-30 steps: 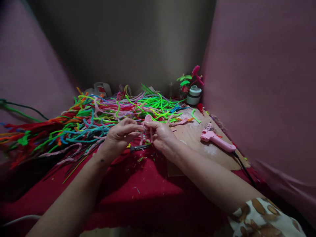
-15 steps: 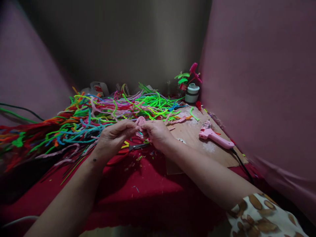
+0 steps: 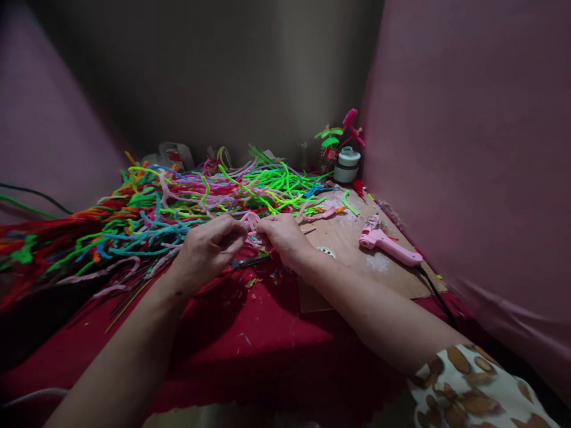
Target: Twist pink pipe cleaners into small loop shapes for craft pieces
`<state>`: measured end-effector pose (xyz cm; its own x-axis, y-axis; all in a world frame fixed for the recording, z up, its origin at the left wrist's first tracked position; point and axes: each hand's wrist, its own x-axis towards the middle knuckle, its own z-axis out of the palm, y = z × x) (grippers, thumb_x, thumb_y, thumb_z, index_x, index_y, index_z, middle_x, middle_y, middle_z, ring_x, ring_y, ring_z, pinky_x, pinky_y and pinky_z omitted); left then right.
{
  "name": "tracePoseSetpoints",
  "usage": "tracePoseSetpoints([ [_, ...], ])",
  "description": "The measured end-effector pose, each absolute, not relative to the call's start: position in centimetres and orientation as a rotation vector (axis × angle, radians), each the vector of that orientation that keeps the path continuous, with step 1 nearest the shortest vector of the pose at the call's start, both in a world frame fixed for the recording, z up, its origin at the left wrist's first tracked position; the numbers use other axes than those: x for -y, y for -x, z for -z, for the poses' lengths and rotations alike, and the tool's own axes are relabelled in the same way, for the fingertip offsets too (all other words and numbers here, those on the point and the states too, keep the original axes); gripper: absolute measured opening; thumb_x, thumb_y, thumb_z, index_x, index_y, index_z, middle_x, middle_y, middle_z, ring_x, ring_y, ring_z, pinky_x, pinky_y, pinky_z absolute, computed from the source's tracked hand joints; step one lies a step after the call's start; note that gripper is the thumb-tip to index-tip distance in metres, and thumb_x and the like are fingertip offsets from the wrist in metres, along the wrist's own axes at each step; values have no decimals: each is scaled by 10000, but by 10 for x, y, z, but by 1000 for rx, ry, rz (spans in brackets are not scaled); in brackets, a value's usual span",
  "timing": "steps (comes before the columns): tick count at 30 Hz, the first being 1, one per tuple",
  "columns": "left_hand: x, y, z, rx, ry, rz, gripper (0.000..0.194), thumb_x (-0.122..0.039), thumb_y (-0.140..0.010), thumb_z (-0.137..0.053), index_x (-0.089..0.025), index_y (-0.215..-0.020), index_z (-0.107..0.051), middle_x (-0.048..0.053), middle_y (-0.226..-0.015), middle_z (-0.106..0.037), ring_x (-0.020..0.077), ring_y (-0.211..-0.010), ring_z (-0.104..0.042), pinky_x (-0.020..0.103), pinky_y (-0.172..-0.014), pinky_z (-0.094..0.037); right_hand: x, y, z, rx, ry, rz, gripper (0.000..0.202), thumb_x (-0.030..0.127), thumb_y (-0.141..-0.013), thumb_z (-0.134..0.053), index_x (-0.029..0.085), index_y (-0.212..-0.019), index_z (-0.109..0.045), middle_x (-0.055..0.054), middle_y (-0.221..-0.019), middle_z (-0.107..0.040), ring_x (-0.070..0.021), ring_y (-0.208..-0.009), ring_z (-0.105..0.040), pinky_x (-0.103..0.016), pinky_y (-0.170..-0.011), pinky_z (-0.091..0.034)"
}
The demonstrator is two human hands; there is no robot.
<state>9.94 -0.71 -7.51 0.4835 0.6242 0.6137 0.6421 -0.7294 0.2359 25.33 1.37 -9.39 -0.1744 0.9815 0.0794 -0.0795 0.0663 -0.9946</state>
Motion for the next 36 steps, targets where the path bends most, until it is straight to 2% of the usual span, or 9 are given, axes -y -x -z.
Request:
tracePoseSetpoints([
  [10,7,-101,82,1209,2600,734,117,-174,-845,-444,-150,-813,-553,58,-781,-587,157,-690,-528,267,-639,-411,-12,-254,98,1529,1103,-1126,215,215,-649,-483,168,-458,-398,57,-446,-289,-68,-450,-249,-246,-448,-174],
  [17,6,-103,89,1157,2480,591,153,-164,-867,-401,-139,-869,-551,84,-850,-630,198,-820,-583,301,-724,-452,-12,-253,98,1753,1075,-814,413,411,-798,-442,148,-479,-437,36,-500,-282,-75,-508,-263,-245,-496,-197],
  [22,8,-109,92,1142,2366,555,197,-147,-886,-357,-129,-871,-552,100,-837,-630,204,-804,-589,299,-678,-475,-11,-253,96,1684,1089,-945,420,443,-777,-488,149,-481,-439,40,-482,-300,-70,-486,-270,-237,-473,-198],
  [27,11,-111,95,1078,2354,547,241,-115,-875,-348,-75,-1014,-541,161,-931,-620,238,-877,-578,338,-711,-491,-10,-254,93,1539,1041,-1177,348,382,-721,-546,142,-476,-483,39,-439,-394,-59,-425,-307,-223,-429,-219],
  [29,10,-109,94,1039,2469,637,240,-93,-863,-361,-86,-1034,-529,149,-946,-612,227,-892,-570,348,-758,-487,-10,-255,91,1477,1032,-1240,294,319,-696,-554,141,-470,-495,34,-431,-420,-62,-410,-340,-219,-420,-248],
  [31,9,-108,91,1043,2603,890,209,-100,-852,-403,-127,-1020,-525,107,-936,-606,198,-883,-571,341,-787,-484,-10,-256,88,1406,1007,-1311,239,270,-679,-551,136,-484,-521,18,-444,-472,-74,-409,-399,-220,-427,-296],
  [33,8,-108,86,1168,2700,1296,170,-140,-822,-495,-163,-988,-522,67,-919,-602,172,-850,-585,321,-773,-494,-10,-256,86,1338,968,-1377,208,249,-671,-556,132,-500,-542,3,-463,-510,-83,-418,-440,-224,-441,-334],
  [36,6,-107,79,1613,2733,1995,263,-206,-722,-648,-180,-938,-501,13,-813,-608,152,-715,-625,295,-665,-526,-10,-256,86,1271,915,-1434,201,241,-675,-569,131,-508,-548,-12,-496,-541,-85,-437,-467,-226,-454,-358],
])
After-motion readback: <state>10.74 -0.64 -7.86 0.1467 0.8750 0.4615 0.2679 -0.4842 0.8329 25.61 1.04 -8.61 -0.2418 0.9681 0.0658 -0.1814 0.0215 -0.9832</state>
